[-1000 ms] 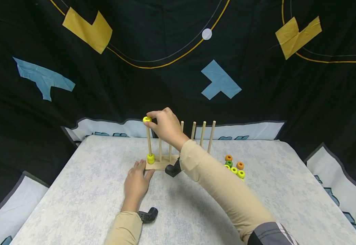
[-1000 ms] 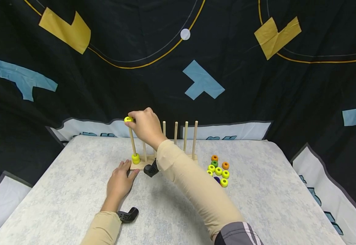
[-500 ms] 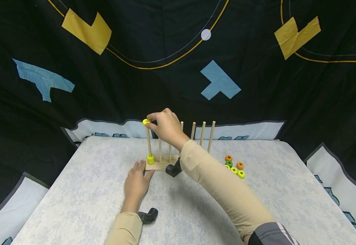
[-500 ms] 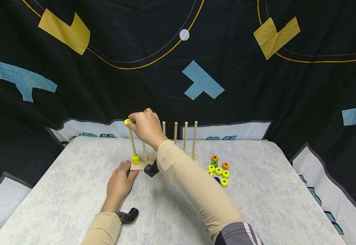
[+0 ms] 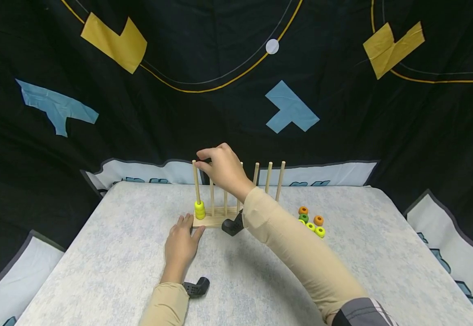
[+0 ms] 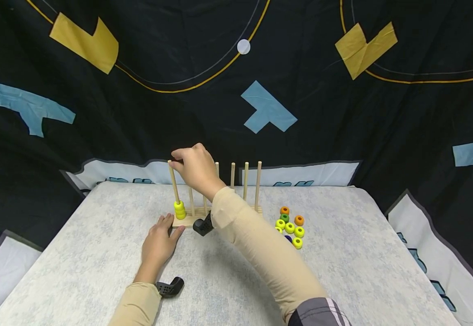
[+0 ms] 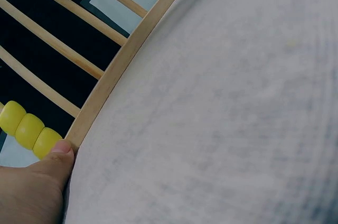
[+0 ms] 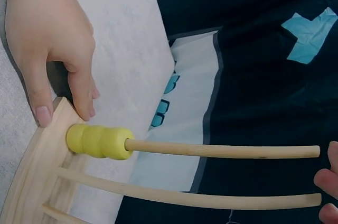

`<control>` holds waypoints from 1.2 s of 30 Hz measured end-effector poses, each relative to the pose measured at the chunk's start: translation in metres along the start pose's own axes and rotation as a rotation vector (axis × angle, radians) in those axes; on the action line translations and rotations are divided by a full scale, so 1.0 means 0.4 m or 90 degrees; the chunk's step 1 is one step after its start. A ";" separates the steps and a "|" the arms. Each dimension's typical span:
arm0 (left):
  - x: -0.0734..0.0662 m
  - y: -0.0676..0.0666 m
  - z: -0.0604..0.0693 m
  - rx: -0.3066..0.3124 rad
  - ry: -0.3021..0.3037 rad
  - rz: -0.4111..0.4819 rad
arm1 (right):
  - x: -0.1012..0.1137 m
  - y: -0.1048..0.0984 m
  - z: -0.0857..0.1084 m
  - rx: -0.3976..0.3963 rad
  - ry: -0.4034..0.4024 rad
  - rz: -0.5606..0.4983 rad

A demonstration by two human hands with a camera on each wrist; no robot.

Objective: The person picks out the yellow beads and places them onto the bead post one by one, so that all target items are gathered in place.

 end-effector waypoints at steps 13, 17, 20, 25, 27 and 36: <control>-0.002 0.001 0.001 -0.002 -0.007 -0.009 | 0.025 -0.060 0.094 -0.045 -0.102 -0.077; -0.004 0.000 0.002 -0.003 -0.007 -0.012 | 0.027 -0.065 0.140 -0.044 -0.136 -0.089; -0.005 -0.002 0.002 -0.007 -0.007 -0.015 | 0.022 -0.066 0.175 -0.037 -0.139 -0.098; -0.003 -0.004 0.002 -0.007 -0.003 -0.012 | -0.001 -0.066 0.229 -0.030 -0.103 -0.118; -0.002 -0.003 0.002 -0.005 0.002 -0.010 | -0.014 -0.066 0.250 -0.028 -0.085 -0.121; -0.005 -0.002 0.003 0.002 0.015 -0.006 | -0.087 -0.066 0.336 -0.007 -0.007 -0.135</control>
Point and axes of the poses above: each hand's wrist, its own z-axis away from the middle knuckle, its own y-axis out of the palm, x = y × z, the point moved 7 cm from there along -z, towards the middle knuckle, and after that the axes turned 14 degrees about -z, right-handed, at the moved point
